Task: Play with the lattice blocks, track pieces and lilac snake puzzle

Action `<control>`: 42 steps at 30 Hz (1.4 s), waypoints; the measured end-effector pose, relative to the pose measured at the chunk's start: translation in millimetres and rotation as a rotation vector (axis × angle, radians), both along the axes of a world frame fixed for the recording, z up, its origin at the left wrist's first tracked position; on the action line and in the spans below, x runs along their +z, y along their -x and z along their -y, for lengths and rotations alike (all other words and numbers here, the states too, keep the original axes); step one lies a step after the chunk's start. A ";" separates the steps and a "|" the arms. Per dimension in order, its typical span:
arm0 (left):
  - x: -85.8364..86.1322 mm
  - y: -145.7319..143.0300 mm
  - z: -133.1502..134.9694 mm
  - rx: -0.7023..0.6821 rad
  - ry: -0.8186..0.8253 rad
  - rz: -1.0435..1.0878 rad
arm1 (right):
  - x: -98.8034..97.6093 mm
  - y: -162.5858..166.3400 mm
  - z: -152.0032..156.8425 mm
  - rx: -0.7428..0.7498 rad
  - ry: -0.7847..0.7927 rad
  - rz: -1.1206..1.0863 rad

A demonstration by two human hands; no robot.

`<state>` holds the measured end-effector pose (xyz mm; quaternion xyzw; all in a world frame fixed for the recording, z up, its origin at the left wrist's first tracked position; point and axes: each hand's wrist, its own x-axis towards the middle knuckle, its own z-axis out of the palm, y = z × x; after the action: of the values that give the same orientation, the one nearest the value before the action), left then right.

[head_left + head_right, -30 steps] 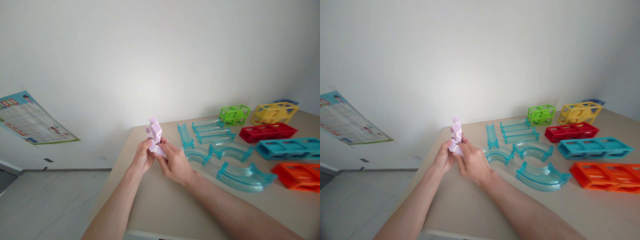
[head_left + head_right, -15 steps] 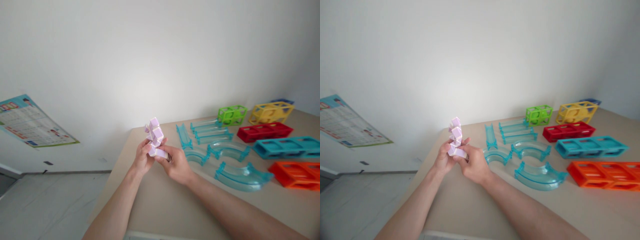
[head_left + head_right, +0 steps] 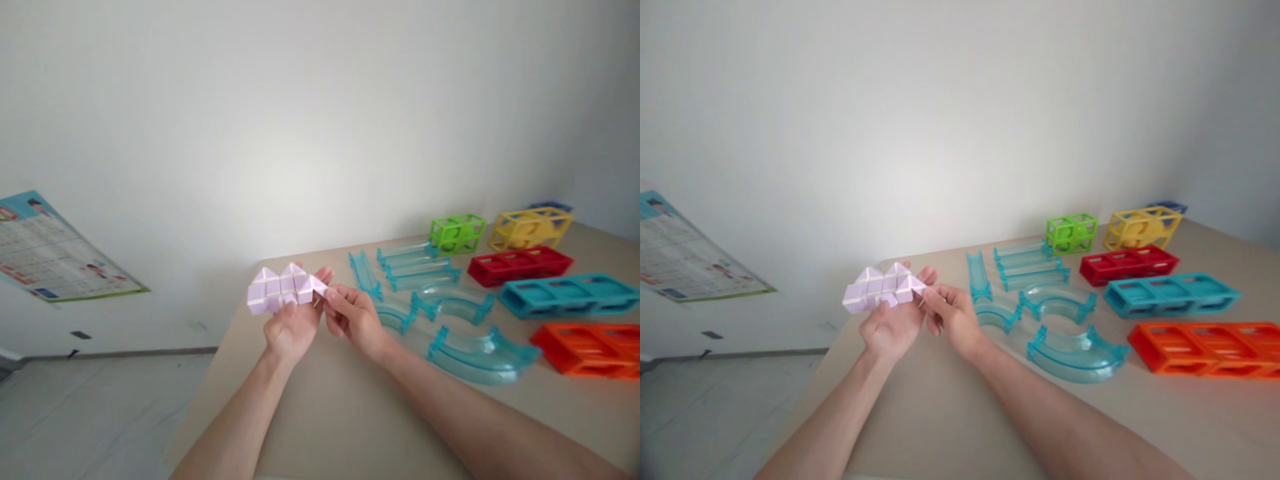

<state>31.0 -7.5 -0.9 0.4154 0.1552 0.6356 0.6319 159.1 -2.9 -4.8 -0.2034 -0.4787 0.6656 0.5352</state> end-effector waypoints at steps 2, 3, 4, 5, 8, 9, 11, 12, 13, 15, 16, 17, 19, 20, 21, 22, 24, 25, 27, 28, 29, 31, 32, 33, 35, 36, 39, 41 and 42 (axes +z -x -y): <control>3.2 4.6 1.6 -0.096 -0.049 -0.035 | 0.7 0.3 0.2 0.158 0.133 -0.195; 4.2 6.7 1.7 -0.124 -0.055 -0.050 | 1.2 0.1 0.7 0.235 0.194 -0.272; 4.6 8.7 1.4 -0.140 -0.049 -0.066 | 1.7 -0.2 1.4 0.313 0.248 -0.334; 4.4 10.7 0.7 -0.146 -0.035 -0.082 | 2.3 -0.8 2.3 0.392 0.296 -0.379; 1.2 15.5 -2.3 -0.119 0.011 -0.126 | 3.5 -3.1 4.7 0.606 0.418 -0.416; 0.0 16.4 -3.4 -0.106 0.024 -0.140 | 3.8 -3.8 5.1 0.650 0.452 -0.411; -1.9 17.0 -5.5 -0.075 0.041 -0.159 | 4.7 -4.8 5.1 0.692 0.517 -0.401; -2.3 16.8 -6.5 -0.057 0.047 -0.163 | 5.5 -5.1 4.8 0.695 0.545 -0.398; -2.4 16.6 -7.6 -0.037 0.049 -0.164 | 6.5 -5.3 4.4 0.692 0.570 -0.392; -1.9 17.3 -9.9 0.006 0.045 -0.175 | 8.3 -5.5 3.9 0.668 0.599 -0.377; -1.6 18.9 -11.1 0.023 0.039 -0.191 | 8.9 -5.6 4.0 0.649 0.604 -0.373; -1.1 21.4 -12.3 0.028 0.030 -0.226 | 9.2 -5.6 4.5 0.635 0.606 -0.369; -0.1 29.1 -14.6 0.010 0.002 -0.340 | 8.5 -5.3 6.4 0.641 0.608 -0.360; 0.5 33.8 -15.5 -0.003 -0.011 -0.403 | 7.8 -5.0 7.6 0.666 0.609 -0.350; 1.2 38.4 -16.2 -0.009 -0.021 -0.456 | 7.0 -4.5 8.9 0.699 0.609 -0.335; 1.9 42.4 -16.7 -0.002 -0.027 -0.488 | 6.2 -4.0 9.9 0.733 0.609 -0.320; 3.4 47.3 -16.9 0.027 -0.029 -0.503 | 5.5 -2.8 11.0 0.774 0.605 -0.302; 4.1 47.8 -16.6 0.037 -0.030 -0.496 | 5.6 -2.4 10.9 0.778 0.605 -0.300; 5.6 45.2 -15.4 0.035 -0.029 -0.472 | 6.6 -1.9 9.4 0.759 0.613 -0.301; 6.3 42.8 -14.6 0.037 -0.026 -0.454 | 7.2 -2.0 8.3 0.743 0.620 -0.299; 7.0 40.0 -13.9 0.045 -0.024 -0.436 | 7.9 -2.4 7.0 0.726 0.629 -0.290; 7.9 34.5 -12.7 0.063 -0.020 -0.404 | 9.2 -3.9 4.5 0.683 0.633 -0.254; 8.0 32.2 -12.3 0.067 -0.022 -0.397 | 9.8 -5.1 3.4 0.663 0.627 -0.222; 7.9 30.3 -12.0 0.069 -0.025 -0.392 | 10.4 -6.5 2.4 0.643 0.615 -0.181; 6.9 27.2 -12.2 0.066 -0.018 -0.385 | 11.6 -9.6 1.0 0.579 0.578 -0.070; 6.0 26.0 -12.5 0.071 -0.008 -0.373 | 12.2 -10.9 0.6 0.531 0.553 -0.007; 3.6 23.6 -14.5 0.080 0.037 -0.320 | 13.2 -12.4 -0.1 0.336 0.422 0.171; 2.9 23.1 -16.0 0.064 0.075 -0.305 | 12.3 -11.2 -0.4 0.217 0.299 0.260; 2.9 23.2 -16.8 0.057 0.098 -0.303 | 11.2 -10.2 -0.5 0.154 0.237 0.303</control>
<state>7.8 9.3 2.0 0.4705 0.2914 0.5750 0.6025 169.2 -2.5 6.4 -0.3259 -0.4861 0.7179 0.3770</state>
